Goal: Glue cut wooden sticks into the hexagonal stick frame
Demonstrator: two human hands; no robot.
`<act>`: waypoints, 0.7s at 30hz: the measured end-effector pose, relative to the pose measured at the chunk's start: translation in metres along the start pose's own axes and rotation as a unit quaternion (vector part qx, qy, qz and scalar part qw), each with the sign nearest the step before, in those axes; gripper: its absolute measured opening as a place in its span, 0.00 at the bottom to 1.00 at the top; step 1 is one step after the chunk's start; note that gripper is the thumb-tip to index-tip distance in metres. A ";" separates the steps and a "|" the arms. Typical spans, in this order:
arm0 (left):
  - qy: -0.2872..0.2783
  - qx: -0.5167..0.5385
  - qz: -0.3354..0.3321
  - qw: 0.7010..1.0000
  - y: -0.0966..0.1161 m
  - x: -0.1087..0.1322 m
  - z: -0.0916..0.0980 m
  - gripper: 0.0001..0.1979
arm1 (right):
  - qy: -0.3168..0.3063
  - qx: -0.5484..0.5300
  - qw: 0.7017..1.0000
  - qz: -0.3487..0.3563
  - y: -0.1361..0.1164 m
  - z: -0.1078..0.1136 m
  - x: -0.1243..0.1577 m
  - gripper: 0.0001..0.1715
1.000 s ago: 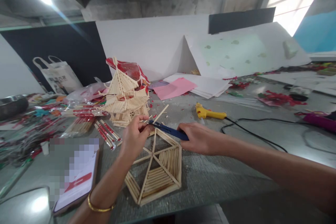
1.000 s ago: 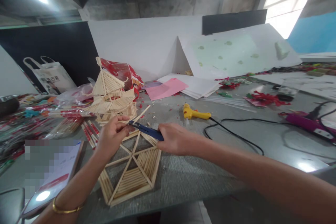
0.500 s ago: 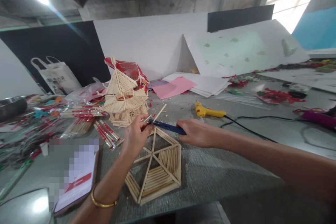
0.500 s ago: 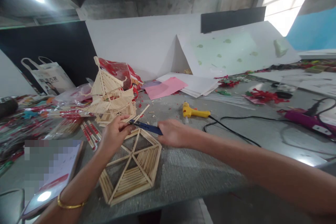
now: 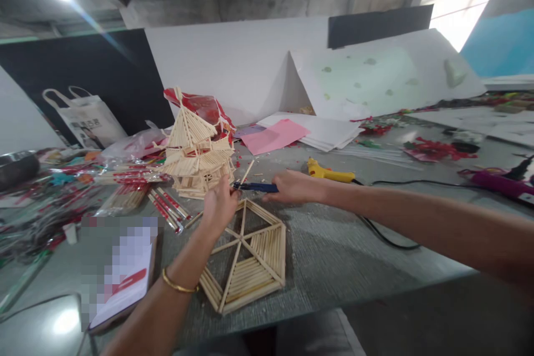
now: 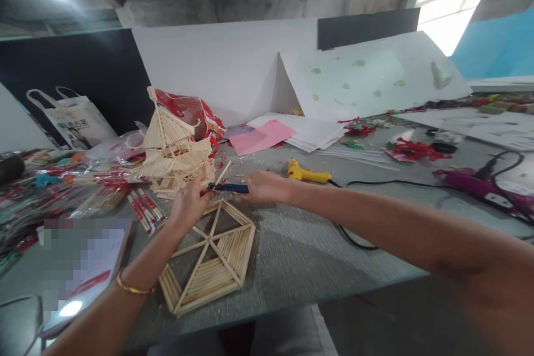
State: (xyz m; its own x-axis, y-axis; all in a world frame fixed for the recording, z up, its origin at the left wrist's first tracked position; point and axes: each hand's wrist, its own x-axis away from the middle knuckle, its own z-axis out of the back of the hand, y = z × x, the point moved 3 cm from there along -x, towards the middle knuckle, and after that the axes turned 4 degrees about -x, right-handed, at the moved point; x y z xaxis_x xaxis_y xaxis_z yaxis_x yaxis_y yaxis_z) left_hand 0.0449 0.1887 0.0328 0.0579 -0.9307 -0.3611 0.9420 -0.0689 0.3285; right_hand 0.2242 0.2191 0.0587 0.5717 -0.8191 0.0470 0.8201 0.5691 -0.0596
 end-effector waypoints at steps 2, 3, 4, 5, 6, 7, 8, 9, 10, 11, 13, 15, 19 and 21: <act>-0.005 -0.016 0.004 1.000 0.000 -0.001 -0.001 0.22 | -0.010 -0.001 1.000 0.009 0.001 -0.004 -0.010 0.31; -0.008 -0.025 0.007 1.000 -0.001 -0.002 -0.002 0.21 | -0.018 0.000 1.000 0.015 0.001 -0.006 -0.014 0.30; -0.012 -0.035 0.009 0.999 -0.002 -0.002 -0.002 0.21 | -0.026 0.000 0.999 0.021 0.000 -0.008 -0.018 0.29; -0.016 -0.043 0.010 0.999 -0.003 -0.003 -0.002 0.20 | -0.035 0.000 0.999 0.027 0.000 -0.010 -0.022 0.28; -0.020 -0.049 0.010 0.999 -0.004 -0.003 -0.002 0.19 | -0.042 0.001 0.999 0.032 -0.001 -0.011 -0.025 0.28; -0.025 -0.054 0.010 0.998 -0.005 -0.004 -0.002 0.18 | -0.048 0.001 0.998 0.036 -0.002 -0.013 -0.028 0.28; -0.029 -0.056 0.010 0.998 -0.007 -0.004 -0.001 0.17 | -0.050 0.001 0.998 0.039 -0.002 -0.014 -0.030 0.28; -0.033 -0.058 0.011 0.998 -0.008 -0.004 -0.001 0.16 | -0.052 0.000 0.998 0.041 -0.002 -0.015 -0.032 0.29; -0.035 -0.059 0.012 0.998 -0.008 -0.005 -0.001 0.15 | -0.053 -0.001 0.998 0.043 -0.003 -0.016 -0.034 0.29; -0.036 -0.060 0.015 0.997 -0.009 -0.005 -0.001 0.14 | -0.054 -0.001 0.998 0.045 -0.003 -0.017 -0.035 0.30; -0.037 -0.060 0.021 0.997 -0.010 -0.005 -0.001 0.13 | -0.058 0.000 0.997 0.045 -0.003 -0.019 -0.038 0.30; -0.037 -0.057 0.030 0.997 -0.011 -0.005 -0.001 0.12 | -0.062 0.001 0.997 0.042 -0.003 -0.020 -0.040 0.30; -0.027 -0.042 0.045 0.998 -0.012 -0.006 0.000 0.17 | -0.050 -0.001 0.998 0.031 0.001 -0.015 -0.041 0.29; -0.022 -0.025 0.046 0.998 -0.015 -0.007 0.004 0.19 | -0.054 -0.007 0.998 0.019 0.005 -0.011 -0.042 0.31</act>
State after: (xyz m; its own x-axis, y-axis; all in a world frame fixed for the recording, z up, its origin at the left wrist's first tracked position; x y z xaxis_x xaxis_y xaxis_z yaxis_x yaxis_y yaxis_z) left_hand 0.0291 0.1944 0.0334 0.1320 -0.9472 -0.2921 0.9488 0.0354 0.3140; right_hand 0.2042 0.2557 0.0458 0.6022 -0.7836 0.1524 0.7977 0.5981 -0.0770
